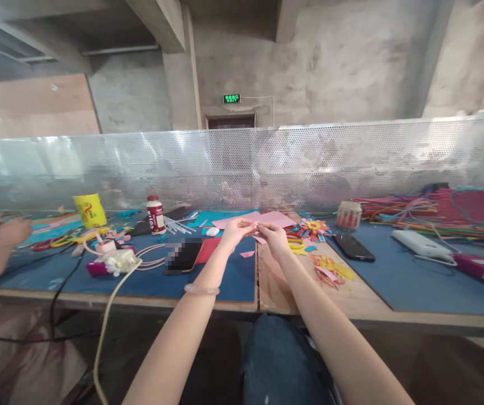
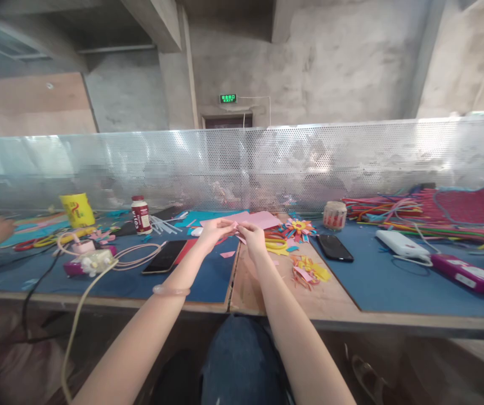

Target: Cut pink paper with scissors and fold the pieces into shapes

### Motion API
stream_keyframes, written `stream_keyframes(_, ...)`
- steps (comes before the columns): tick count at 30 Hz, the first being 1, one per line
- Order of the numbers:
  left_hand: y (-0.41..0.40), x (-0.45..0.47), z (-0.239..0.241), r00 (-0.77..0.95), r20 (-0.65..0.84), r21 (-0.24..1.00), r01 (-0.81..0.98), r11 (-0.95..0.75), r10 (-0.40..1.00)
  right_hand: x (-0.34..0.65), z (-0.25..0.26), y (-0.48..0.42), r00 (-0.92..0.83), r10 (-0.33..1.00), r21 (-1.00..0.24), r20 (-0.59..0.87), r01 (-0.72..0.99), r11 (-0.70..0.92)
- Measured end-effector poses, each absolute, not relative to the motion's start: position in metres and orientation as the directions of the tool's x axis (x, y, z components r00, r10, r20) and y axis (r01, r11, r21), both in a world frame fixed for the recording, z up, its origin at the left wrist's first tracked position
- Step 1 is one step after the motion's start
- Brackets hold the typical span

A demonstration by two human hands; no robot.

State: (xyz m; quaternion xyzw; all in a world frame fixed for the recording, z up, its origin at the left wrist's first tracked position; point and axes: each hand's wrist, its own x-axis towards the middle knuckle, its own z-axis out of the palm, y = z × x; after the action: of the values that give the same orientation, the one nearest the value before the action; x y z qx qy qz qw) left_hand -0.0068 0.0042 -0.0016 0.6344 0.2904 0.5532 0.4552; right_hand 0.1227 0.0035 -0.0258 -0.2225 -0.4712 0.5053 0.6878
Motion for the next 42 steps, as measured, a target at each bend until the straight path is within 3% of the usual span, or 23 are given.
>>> stream_keyframes(7,0.004,-0.008,0.0,0.202,0.46,0.884,-0.012,-0.467,0.865,0.125,-0.023,-0.004,0.07,0.944,-0.864,0.323,-0.386,0.324)
stream_keyframes(13,0.002,-0.007,-0.001,0.187,0.391,0.91,0.067,-0.409,0.901,0.125,-0.023,-0.004,0.036,0.909,-0.868,0.415,-0.285,0.407)
stream_keyframes(25,0.007,-0.007,-0.003,0.064,0.533,0.841,0.067,-0.537,0.844,0.123,-0.027,0.004,0.126,0.882,-0.864,0.454,-0.181,0.47)
stream_keyframes(42,0.012,-0.009,-0.002,0.297,0.618,0.705,0.199,-0.68,0.728,0.121,-0.025,0.0,0.177,0.763,-0.784,0.621,0.118,0.61)
